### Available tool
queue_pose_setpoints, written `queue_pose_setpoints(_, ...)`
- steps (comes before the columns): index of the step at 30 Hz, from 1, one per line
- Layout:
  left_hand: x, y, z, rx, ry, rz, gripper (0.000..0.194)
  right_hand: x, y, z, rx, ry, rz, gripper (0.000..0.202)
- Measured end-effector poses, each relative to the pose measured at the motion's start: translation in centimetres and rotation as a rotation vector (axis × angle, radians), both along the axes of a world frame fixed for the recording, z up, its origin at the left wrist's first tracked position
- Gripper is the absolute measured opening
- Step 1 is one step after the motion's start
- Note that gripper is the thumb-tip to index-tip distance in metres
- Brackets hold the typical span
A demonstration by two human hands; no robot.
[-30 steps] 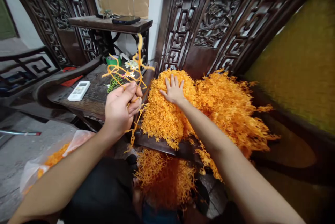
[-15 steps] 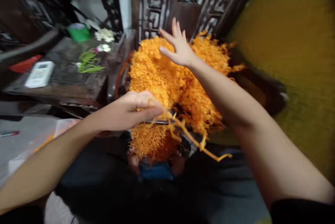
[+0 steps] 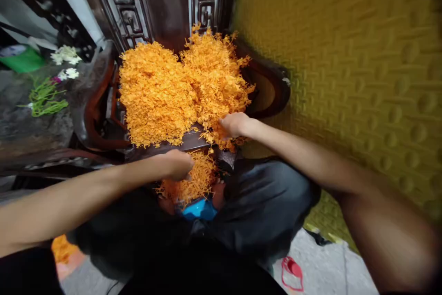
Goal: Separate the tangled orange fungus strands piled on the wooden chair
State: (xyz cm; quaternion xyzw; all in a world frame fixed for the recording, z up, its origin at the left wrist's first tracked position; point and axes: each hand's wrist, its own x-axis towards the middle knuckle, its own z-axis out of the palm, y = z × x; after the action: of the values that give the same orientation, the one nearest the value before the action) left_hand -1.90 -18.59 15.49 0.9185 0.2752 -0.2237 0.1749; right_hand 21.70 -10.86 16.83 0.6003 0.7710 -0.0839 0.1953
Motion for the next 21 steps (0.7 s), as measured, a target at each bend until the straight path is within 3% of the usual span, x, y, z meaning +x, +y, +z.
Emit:
queue_pose_setpoints(4,4.7,3.2,0.7,0.118,-0.064,0.015,0.035,2.6,-0.1,0.3,0.154,0.081,0.001,0.030)
queue_pose_setpoints(7,7.3,4.8,-0.3,0.192,-0.013,-0.013,0.038,4.7,0.2,1.5,0.345,0.144,-0.055,0.036)
queue_pose_setpoints(11,8.9,5.4,-2.4,0.206,0.073,-0.061,0.034,6.4,0.1,2.2,0.593,0.344,-0.182,0.027)
queue_pose_setpoints(14,9.7,5.5,-2.5,0.243,0.071,-0.067,0.035,7.1,-0.1,2.3,0.698,0.507,-0.204,0.028)
queue_pose_setpoints(18,11.1,5.7,-0.8,0.463,-0.257,-0.118,0.055,7.1,-0.1,2.9,0.814,0.657,-0.215,0.033)
queue_pose_setpoints(21,12.0,6.0,-1.2,0.551,-0.368,-0.274,0.059,6.8,0.1,3.4,0.858,0.719,-0.232,0.033)
